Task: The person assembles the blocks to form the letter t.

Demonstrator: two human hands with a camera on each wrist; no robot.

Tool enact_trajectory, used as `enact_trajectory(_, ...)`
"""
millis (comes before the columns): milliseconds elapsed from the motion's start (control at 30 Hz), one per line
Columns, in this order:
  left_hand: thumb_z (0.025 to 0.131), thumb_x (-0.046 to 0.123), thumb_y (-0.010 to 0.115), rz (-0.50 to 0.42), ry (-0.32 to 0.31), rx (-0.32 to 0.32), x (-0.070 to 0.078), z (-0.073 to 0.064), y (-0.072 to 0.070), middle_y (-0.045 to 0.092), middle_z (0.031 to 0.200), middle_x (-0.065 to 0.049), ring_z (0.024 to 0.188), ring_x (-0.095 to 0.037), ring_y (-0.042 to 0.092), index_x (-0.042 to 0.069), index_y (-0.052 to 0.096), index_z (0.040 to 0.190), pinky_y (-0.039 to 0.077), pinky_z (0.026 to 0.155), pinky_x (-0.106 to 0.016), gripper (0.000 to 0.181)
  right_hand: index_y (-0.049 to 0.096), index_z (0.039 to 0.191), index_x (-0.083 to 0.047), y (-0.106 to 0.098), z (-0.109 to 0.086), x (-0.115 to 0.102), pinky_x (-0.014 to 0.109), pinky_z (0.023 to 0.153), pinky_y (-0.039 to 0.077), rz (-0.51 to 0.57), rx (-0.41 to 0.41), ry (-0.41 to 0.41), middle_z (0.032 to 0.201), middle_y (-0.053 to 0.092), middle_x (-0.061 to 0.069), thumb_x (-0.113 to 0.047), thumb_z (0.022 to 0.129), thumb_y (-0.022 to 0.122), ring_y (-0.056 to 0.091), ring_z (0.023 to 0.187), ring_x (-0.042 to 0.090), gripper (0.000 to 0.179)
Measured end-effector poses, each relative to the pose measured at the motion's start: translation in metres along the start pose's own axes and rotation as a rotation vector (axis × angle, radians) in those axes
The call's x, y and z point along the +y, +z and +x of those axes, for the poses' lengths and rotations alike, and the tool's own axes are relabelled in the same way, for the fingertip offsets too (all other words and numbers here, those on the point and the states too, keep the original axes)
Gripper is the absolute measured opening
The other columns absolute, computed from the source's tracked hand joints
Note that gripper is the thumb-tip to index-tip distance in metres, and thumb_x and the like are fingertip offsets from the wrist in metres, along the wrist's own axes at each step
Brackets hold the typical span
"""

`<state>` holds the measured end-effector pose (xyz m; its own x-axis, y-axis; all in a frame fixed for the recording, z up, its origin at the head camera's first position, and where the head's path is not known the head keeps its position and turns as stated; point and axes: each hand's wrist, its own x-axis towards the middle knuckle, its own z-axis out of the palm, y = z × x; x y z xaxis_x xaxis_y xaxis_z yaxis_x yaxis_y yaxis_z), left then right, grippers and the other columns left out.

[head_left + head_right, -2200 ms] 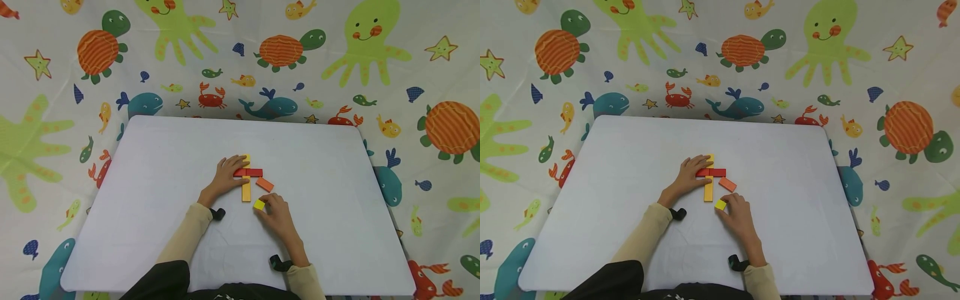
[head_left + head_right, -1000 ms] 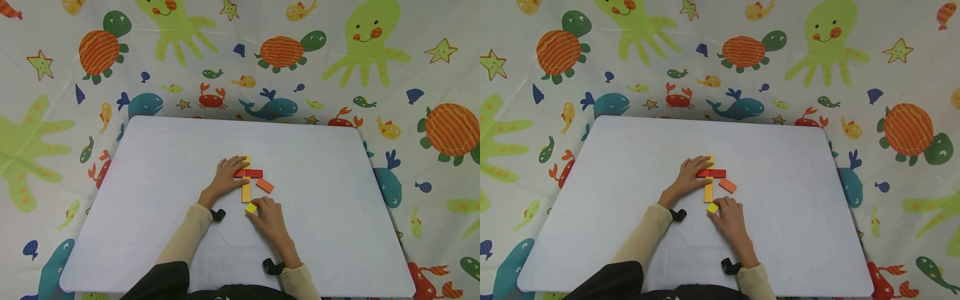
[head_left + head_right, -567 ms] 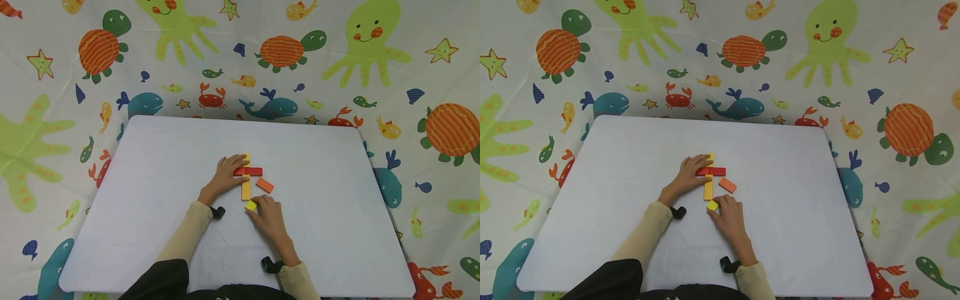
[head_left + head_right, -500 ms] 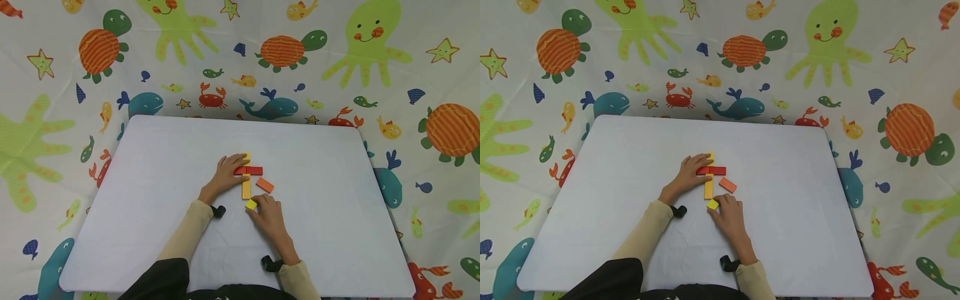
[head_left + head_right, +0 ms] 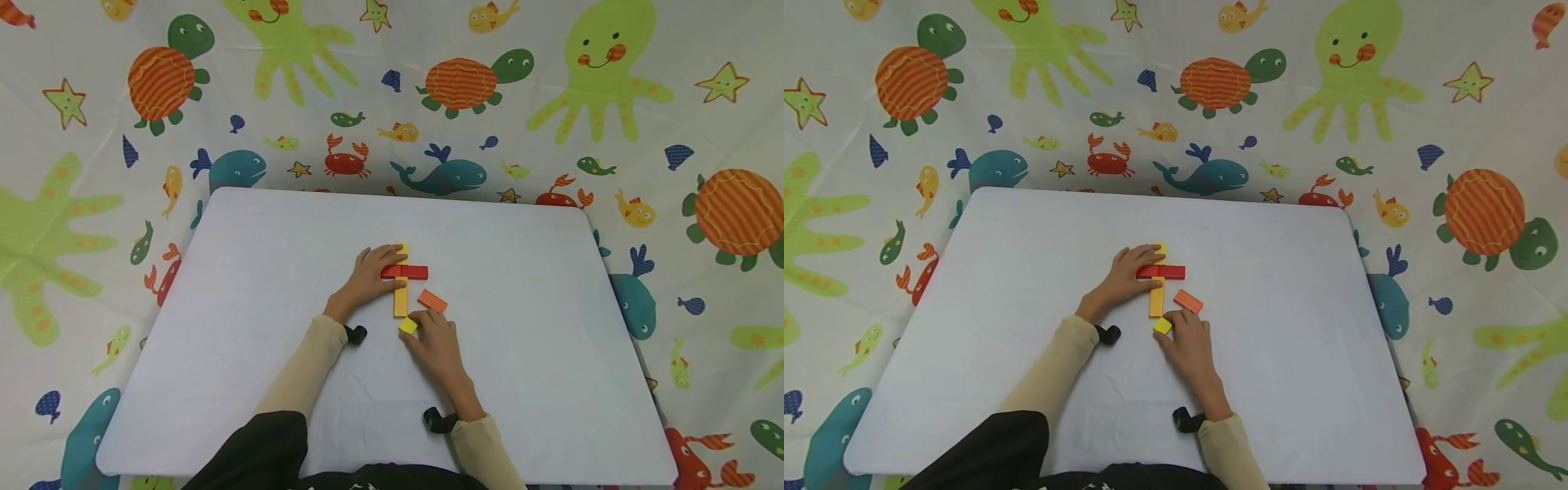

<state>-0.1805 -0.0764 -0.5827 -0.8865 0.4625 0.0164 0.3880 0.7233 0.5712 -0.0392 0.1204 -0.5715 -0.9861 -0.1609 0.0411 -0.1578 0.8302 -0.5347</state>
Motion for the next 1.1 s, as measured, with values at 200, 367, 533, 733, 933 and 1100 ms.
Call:
enact_trajectory(200, 0.094, 0.050, 0.072, -0.001, 0.019, 0.013, -0.003, 0.005, -0.003, 0.041, 0.167, -0.002, 0.158, -0.025, 0.029, 0.025, 0.053, 0.154, 0.008, 0.130, -0.061, 0.068, 0.071, 0.122, -0.012, 0.000, 0.004, -0.002, 0.044, 0.089, 0.043, 0.005, -0.011, 0.029, 0.116, 0.071, 0.007, -0.031, 0.088, 0.085, 0.064, 0.111, 0.025, 0.041)
enact_trajectory(367, 0.094, 0.051, 0.072, 0.004, 0.015, 0.009, -0.004, 0.008, -0.006, 0.040, 0.167, 0.000, 0.159, -0.024, 0.028, 0.026, 0.052, 0.154, 0.007, 0.130, -0.060, 0.068, 0.071, 0.123, -0.013, 0.001, 0.008, -0.002, 0.046, 0.090, 0.043, -0.002, -0.010, 0.038, 0.120, 0.070, 0.008, -0.031, 0.089, 0.084, 0.064, 0.114, 0.026, 0.040)
enact_trajectory(533, 0.094, 0.051, 0.072, -0.019, 0.017, 0.004, -0.004, 0.010, -0.007, 0.040, 0.167, -0.001, 0.158, -0.024, 0.029, 0.026, 0.053, 0.154, 0.006, 0.130, -0.060, 0.068, 0.071, 0.123, -0.014, 0.002, 0.009, -0.003, 0.045, 0.089, 0.044, -0.001, -0.002, 0.051, 0.123, 0.069, 0.008, -0.030, 0.089, 0.084, 0.064, 0.116, 0.026, 0.040)
enact_trajectory(733, 0.094, 0.051, 0.072, -0.020, 0.023, 0.005, -0.005, 0.011, -0.006, 0.040, 0.167, -0.001, 0.159, -0.024, 0.029, 0.025, 0.053, 0.153, 0.006, 0.130, -0.060, 0.068, 0.071, 0.123, -0.012, 0.001, 0.007, -0.005, 0.044, 0.088, 0.044, 0.028, 0.009, 0.072, 0.121, 0.067, 0.009, -0.029, 0.090, 0.084, 0.063, 0.112, 0.026, 0.040)
enact_trajectory(933, 0.094, 0.052, 0.072, -0.007, 0.021, -0.007, -0.004, 0.011, -0.007, 0.040, 0.167, -0.002, 0.159, -0.025, 0.028, 0.023, 0.052, 0.154, 0.007, 0.129, -0.062, 0.069, 0.071, 0.123, -0.011, -0.001, 0.006, -0.005, 0.042, 0.087, 0.044, 0.036, 0.013, 0.071, 0.120, 0.067, 0.010, -0.027, 0.089, 0.084, 0.063, 0.109, 0.026, 0.040)
enact_trajectory(1100, 0.094, 0.051, 0.073, 0.001, 0.016, -0.009, -0.002, 0.009, -0.008, 0.040, 0.167, -0.002, 0.159, -0.025, 0.028, 0.023, 0.053, 0.153, 0.007, 0.129, -0.062, 0.069, 0.071, 0.123, -0.012, -0.001, 0.005, -0.006, 0.040, 0.085, 0.042, 0.036, 0.013, 0.058, 0.118, 0.067, 0.009, -0.027, 0.088, 0.085, 0.063, 0.106, 0.025, 0.040)
